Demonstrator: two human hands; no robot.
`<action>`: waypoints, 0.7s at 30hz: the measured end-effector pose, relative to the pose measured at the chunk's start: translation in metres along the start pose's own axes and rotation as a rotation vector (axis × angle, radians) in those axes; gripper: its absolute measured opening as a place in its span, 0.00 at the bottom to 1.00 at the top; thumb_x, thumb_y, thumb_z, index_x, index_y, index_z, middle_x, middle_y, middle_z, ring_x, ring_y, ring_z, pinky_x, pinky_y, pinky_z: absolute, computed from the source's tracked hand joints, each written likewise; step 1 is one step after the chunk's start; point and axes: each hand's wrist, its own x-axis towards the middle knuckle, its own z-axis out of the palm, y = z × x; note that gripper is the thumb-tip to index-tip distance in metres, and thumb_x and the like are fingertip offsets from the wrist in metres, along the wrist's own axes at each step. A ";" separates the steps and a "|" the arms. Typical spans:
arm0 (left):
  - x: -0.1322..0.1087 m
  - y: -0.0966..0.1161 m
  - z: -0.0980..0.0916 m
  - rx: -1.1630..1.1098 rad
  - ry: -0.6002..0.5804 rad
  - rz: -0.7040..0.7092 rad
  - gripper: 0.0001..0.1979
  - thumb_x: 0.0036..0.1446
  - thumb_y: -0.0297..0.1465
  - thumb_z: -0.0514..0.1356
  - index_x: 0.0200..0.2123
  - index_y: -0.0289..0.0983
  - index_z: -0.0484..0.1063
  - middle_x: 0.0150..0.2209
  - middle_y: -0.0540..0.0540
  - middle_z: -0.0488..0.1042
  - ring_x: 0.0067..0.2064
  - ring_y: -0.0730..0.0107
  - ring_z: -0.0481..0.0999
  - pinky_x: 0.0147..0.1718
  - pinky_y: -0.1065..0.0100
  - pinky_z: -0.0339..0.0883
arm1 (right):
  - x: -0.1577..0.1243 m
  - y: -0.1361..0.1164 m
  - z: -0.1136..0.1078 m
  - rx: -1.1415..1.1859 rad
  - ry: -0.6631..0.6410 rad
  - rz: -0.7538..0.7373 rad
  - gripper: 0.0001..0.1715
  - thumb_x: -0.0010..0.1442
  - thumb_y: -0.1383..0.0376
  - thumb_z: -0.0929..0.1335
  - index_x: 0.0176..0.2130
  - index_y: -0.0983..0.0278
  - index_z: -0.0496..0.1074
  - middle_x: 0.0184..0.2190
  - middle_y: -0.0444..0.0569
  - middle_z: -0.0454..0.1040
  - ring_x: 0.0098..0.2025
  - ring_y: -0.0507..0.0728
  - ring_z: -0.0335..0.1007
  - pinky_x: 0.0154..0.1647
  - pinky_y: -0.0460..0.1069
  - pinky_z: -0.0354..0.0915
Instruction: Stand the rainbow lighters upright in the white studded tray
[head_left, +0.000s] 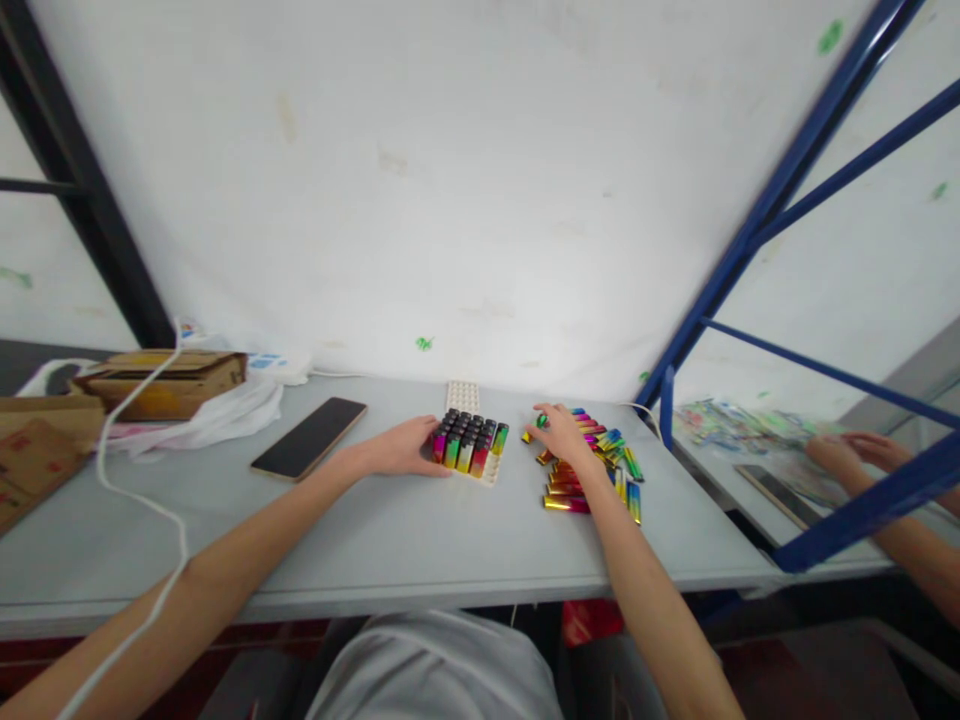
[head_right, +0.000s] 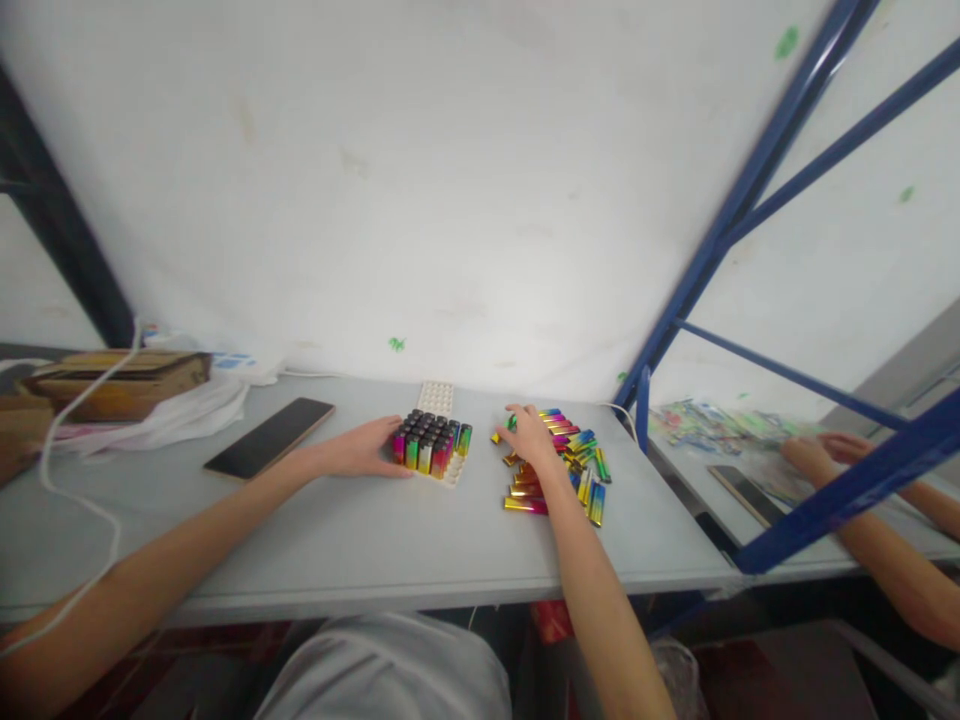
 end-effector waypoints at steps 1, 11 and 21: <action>0.000 0.000 0.000 0.003 0.001 -0.001 0.34 0.50 0.55 0.68 0.50 0.35 0.75 0.49 0.39 0.78 0.49 0.49 0.77 0.53 0.58 0.70 | 0.000 -0.001 0.001 0.053 0.027 -0.031 0.27 0.63 0.61 0.73 0.60 0.66 0.74 0.52 0.59 0.74 0.49 0.61 0.77 0.59 0.56 0.69; 0.001 -0.003 0.001 0.033 0.009 0.023 0.34 0.50 0.56 0.68 0.49 0.35 0.75 0.48 0.39 0.79 0.49 0.49 0.77 0.54 0.58 0.70 | 0.005 -0.023 -0.002 0.726 0.148 -0.025 0.32 0.54 0.60 0.74 0.57 0.60 0.71 0.49 0.53 0.79 0.42 0.60 0.79 0.49 0.58 0.75; 0.001 -0.005 0.003 0.026 0.027 0.028 0.33 0.50 0.56 0.69 0.47 0.36 0.76 0.47 0.38 0.79 0.48 0.48 0.78 0.52 0.56 0.71 | -0.008 -0.062 -0.013 1.189 -0.016 0.064 0.32 0.58 0.36 0.69 0.45 0.58 0.68 0.26 0.38 0.67 0.22 0.50 0.61 0.24 0.46 0.66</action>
